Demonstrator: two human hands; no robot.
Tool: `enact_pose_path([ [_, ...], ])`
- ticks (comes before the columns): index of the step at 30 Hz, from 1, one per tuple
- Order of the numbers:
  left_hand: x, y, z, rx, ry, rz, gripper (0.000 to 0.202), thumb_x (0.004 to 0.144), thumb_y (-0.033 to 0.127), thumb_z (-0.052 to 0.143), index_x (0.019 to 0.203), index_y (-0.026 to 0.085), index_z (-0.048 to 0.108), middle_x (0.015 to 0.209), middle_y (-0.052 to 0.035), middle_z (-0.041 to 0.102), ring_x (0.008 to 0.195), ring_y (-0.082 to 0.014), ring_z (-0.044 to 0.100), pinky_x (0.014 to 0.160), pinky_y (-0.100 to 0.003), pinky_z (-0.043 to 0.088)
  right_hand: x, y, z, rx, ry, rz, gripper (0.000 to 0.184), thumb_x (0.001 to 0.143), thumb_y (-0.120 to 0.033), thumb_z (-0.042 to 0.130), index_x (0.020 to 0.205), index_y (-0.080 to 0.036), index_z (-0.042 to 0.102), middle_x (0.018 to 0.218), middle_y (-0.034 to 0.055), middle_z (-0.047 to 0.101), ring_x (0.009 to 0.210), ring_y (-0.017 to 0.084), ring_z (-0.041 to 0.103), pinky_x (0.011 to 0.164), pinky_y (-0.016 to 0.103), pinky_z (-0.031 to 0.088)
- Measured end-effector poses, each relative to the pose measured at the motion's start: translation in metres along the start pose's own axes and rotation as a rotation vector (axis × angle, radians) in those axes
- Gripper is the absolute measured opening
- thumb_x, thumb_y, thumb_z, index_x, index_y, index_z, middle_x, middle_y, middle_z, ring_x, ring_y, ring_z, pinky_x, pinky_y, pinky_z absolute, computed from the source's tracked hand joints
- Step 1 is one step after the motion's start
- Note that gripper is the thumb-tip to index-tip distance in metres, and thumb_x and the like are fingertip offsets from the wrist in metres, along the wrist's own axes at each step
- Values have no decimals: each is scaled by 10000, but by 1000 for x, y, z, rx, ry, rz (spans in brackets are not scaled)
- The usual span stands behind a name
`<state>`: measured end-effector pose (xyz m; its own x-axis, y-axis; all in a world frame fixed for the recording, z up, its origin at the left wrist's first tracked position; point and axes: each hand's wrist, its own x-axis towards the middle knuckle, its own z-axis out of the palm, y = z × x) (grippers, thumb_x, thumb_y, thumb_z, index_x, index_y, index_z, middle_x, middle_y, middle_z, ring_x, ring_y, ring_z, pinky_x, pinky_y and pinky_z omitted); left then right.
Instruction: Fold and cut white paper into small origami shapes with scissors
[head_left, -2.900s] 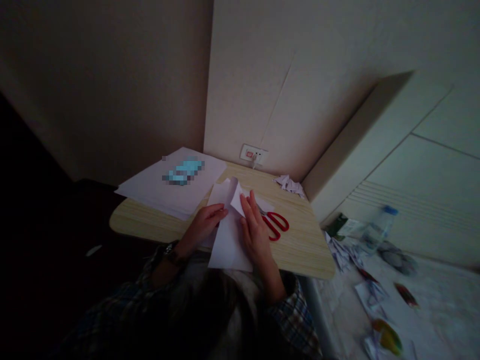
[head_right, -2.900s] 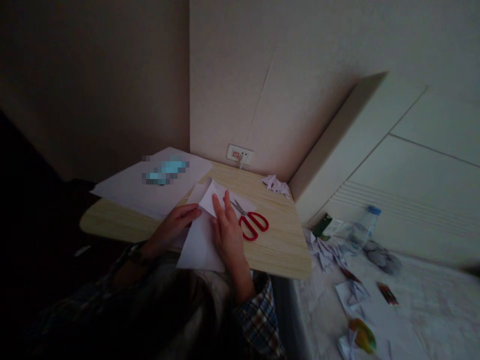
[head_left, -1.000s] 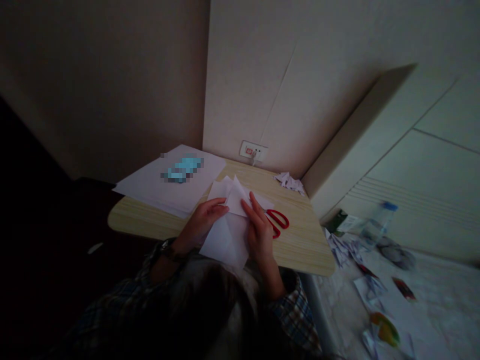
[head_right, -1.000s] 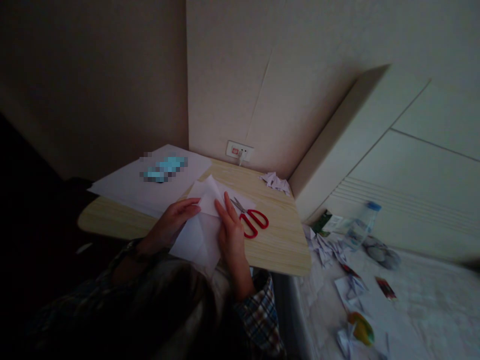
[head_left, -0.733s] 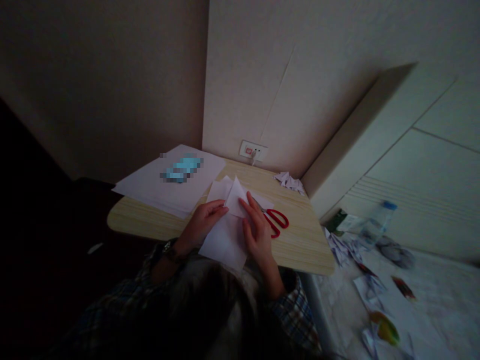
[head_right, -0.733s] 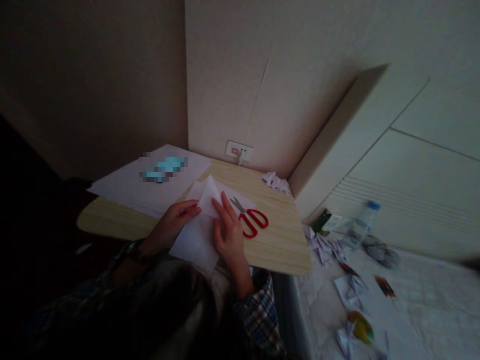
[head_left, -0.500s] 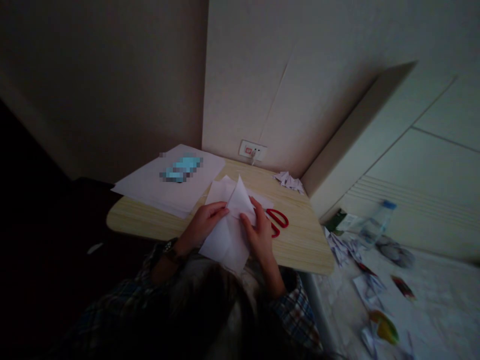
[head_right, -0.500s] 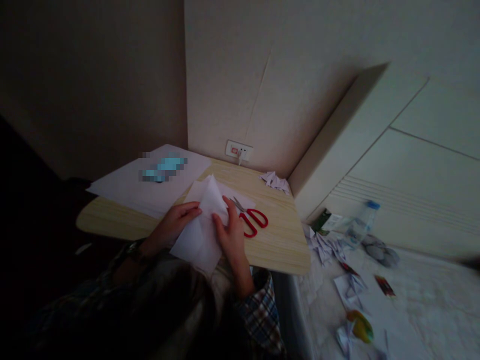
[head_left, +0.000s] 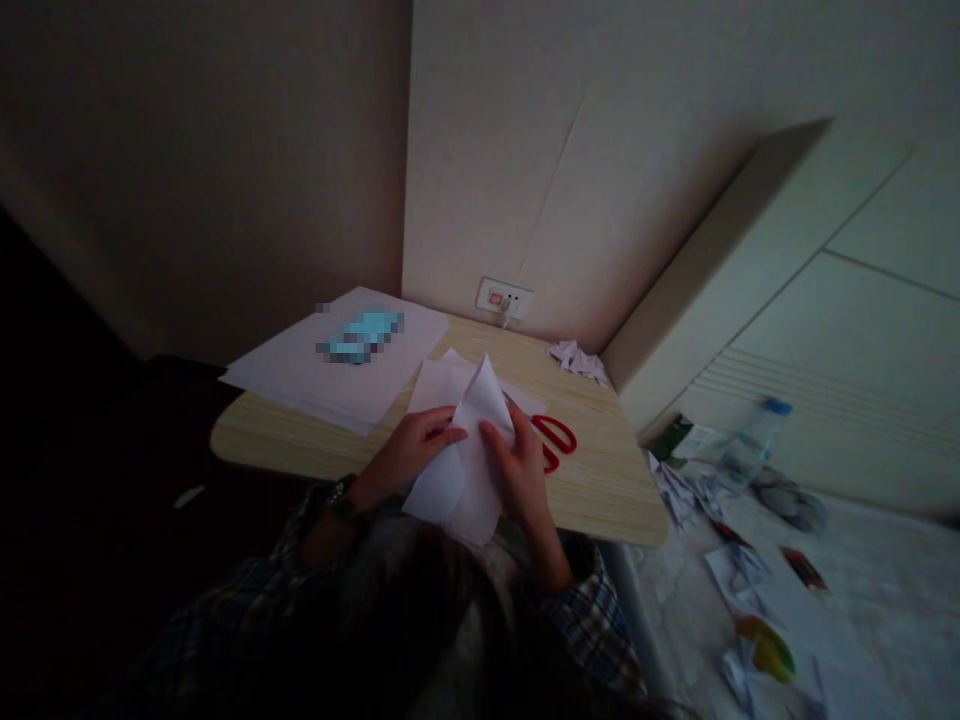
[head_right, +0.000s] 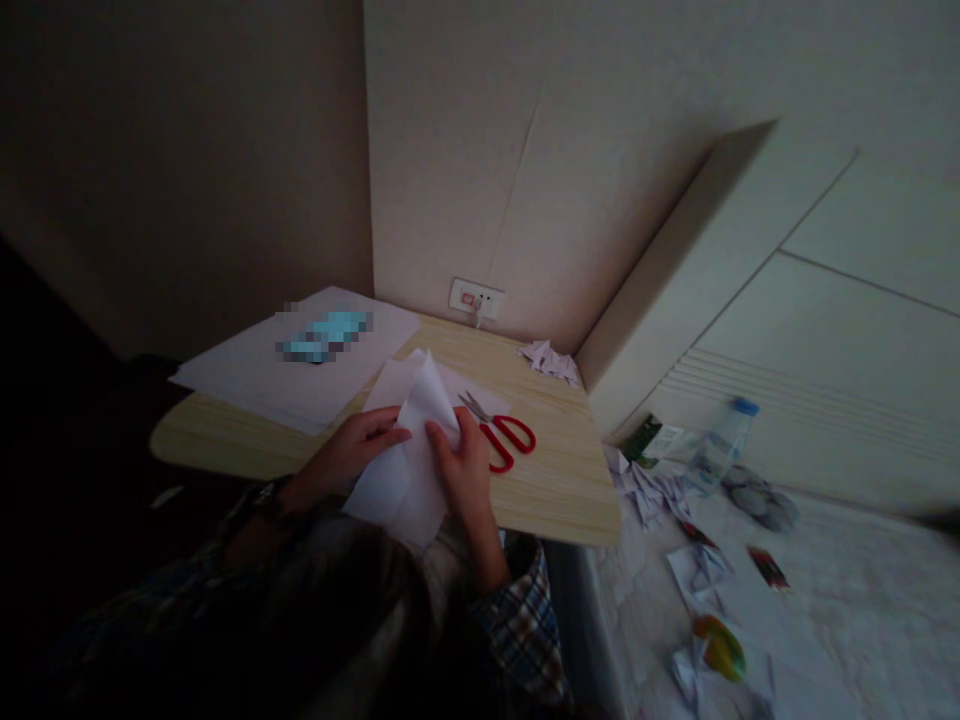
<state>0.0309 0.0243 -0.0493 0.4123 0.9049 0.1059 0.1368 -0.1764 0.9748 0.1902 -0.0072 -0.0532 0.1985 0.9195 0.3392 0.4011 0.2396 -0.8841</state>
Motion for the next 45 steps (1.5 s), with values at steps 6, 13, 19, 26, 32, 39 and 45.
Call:
enact_pose_path([
  [6, -1, 3, -1, 66, 50, 34, 318, 771, 472, 533, 679, 168, 554, 638, 14, 549, 630, -155, 486, 566, -243, 375, 0, -1, 0, 6, -2, -18, 175, 801, -368, 587, 893, -224, 622, 834, 47, 653, 914, 243, 587, 827, 358, 462],
  [13, 1, 0, -2, 166, 91, 65, 351, 802, 482, 462, 616, 187, 497, 624, 16, 509, 667, -171, 484, 626, -265, 378, 1, 0, 1, -32, -14, -27, 189, 808, -394, 584, 890, -232, 634, 800, 39, 652, 903, 240, 586, 792, 340, 465],
  [19, 0, 2, -2, 183, 91, 82, 348, 813, 467, 444, 594, 197, 440, 596, 31, 442, 636, -157, 450, 617, -268, 350, 1, -5, -3, -22, -34, -38, 241, 878, -417, 477, 856, -223, 619, 814, 26, 656, 800, 198, 588, 749, 307, 460],
  [26, -1, 5, -2, 199, 81, 88, 349, 833, 456, 428, 596, 200, 432, 597, 29, 452, 618, -152, 439, 593, -262, 349, 36, -23, -13, 81, -260, -34, 182, 785, -392, 604, 831, -218, 631, 782, -7, 654, 727, 171, 590, 619, 257, 465],
  [32, -1, 4, -3, 180, 70, 95, 348, 837, 441, 440, 595, 191, 453, 602, 25, 477, 629, -156, 464, 597, -260, 361, 54, -24, -10, 219, -287, 54, 198, 715, -391, 658, 757, -199, 637, 728, -4, 630, 645, 145, 543, 523, 222, 412],
  [39, 0, 1, -3, 148, 50, 92, 350, 851, 452, 429, 628, 186, 478, 635, 16, 513, 660, -162, 487, 630, -261, 384, 55, -16, -4, 313, -260, 93, 268, 687, -431, 670, 647, -203, 536, 582, -54, 501, 502, 100, 433, 463, 214, 344],
  [45, 0, 0, -3, 151, 80, 84, 344, 859, 442, 443, 649, 180, 519, 660, 6, 554, 694, -175, 521, 657, -264, 398, 54, -17, -2, 329, -221, 91, 325, 681, -429, 670, 599, -211, 443, 556, -67, 418, 488, 87, 369, 444, 206, 308],
])
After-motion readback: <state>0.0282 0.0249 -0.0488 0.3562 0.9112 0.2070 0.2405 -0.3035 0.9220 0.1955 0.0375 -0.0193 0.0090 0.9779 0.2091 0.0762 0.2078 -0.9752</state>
